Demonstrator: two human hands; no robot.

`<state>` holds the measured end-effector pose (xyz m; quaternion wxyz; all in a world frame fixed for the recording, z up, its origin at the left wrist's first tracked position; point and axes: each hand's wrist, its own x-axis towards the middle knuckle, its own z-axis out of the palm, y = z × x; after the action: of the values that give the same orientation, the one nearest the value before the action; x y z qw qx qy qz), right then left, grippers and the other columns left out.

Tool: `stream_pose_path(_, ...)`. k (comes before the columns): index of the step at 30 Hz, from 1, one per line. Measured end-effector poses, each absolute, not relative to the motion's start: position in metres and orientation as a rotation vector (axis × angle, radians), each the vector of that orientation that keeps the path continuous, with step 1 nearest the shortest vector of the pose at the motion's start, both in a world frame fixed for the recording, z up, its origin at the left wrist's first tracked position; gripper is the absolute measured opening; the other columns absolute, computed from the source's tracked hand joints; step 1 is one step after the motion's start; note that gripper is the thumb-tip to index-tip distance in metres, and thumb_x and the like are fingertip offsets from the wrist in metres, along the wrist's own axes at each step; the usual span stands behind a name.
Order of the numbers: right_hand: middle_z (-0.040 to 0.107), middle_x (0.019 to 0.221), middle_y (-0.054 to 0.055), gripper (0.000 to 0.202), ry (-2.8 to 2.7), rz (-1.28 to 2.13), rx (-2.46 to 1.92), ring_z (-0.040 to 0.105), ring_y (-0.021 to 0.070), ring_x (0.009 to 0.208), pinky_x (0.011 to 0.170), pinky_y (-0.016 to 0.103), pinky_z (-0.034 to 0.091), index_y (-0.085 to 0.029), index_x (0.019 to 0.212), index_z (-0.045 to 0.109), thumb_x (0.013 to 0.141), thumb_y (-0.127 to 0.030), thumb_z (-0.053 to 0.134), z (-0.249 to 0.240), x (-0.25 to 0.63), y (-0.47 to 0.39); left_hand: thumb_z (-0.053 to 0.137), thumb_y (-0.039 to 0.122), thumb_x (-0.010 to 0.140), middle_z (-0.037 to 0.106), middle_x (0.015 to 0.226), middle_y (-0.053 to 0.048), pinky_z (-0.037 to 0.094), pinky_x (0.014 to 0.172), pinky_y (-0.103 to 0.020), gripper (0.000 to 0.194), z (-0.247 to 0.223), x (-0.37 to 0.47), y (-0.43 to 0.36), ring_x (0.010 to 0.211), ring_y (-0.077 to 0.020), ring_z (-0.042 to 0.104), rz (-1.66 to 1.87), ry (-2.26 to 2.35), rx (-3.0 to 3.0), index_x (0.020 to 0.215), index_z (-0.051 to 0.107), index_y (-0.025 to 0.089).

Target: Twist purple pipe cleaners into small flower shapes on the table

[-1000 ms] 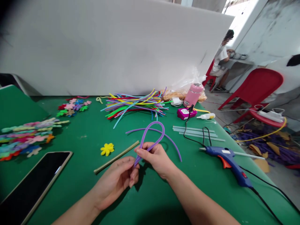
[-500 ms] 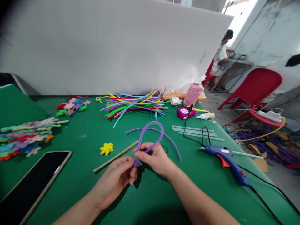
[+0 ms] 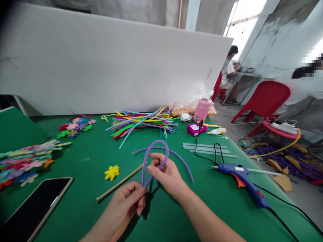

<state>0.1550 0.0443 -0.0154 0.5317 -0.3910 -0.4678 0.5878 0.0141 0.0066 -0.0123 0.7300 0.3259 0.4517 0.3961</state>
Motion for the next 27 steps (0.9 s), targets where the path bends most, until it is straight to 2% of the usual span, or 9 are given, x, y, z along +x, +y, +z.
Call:
stream_pose_path(4,0.058,0.082,0.002,0.042,-0.923,1.170,-0.946,0.052,0.0126,0.068,0.059,0.023,0.040,-0.021,0.108,0.054,0.069,-0.032,0.068,-0.007,0.169,0.052,0.068,0.035,0.066,0.049,0.043,0.005,0.031,0.044,-0.020,0.030,-0.016,0.016,0.005,0.040,-0.0065,0.040,0.843,1.042,0.791,0.054,0.048,0.016)
stream_pose_path(9,0.055,0.076,-0.001,0.038,-0.813,0.999,-0.937,0.051,0.0112,0.067,0.061,0.023,0.041,-0.020,0.105,0.055,0.070,-0.029,0.068,0.001,0.186,0.058,0.066,0.038,0.067,0.047,0.042,0.006,0.031,0.043,-0.020,0.032,-0.022,0.017,0.003,0.038,-0.0064,0.040,0.784,1.082,0.912,0.054,0.046,0.016)
stream_pose_path(14,0.059,0.079,0.000,0.042,-0.790,1.046,-0.977,0.053,0.0128,0.072,0.065,0.024,0.041,-0.019,0.107,0.054,0.068,-0.028,0.069,0.002,0.188,0.059,0.065,0.040,0.067,0.046,0.043,0.006,0.031,0.043,-0.019,0.033,-0.021,0.017,0.001,0.039,-0.0067,0.040,0.775,1.097,0.964,0.054,0.046,0.017)
stream_pose_path(19,0.058,0.070,-0.002,0.043,-0.831,1.032,-1.008,0.050,0.0111,0.062,0.059,0.024,0.038,-0.018,0.106,0.054,0.068,-0.029,0.069,-0.002,0.185,0.058,0.063,0.040,0.068,0.045,0.043,0.006,0.031,0.043,-0.020,0.032,-0.020,0.017,0.002,0.039,-0.0072,0.039,0.765,1.101,0.979,0.055,0.044,0.018)
stream_pose_path(27,0.059,0.063,-0.005,0.049,-0.738,1.054,-0.963,0.049,0.0091,0.058,0.056,0.021,0.037,-0.019,0.108,0.051,0.065,-0.026,0.073,-0.006,0.187,0.061,0.053,0.038,0.071,0.039,0.044,0.006,0.027,0.044,-0.022,0.026,-0.015,0.018,-0.003,0.042,-0.0091,0.035,0.664,1.108,1.189,0.056,0.041,0.020)
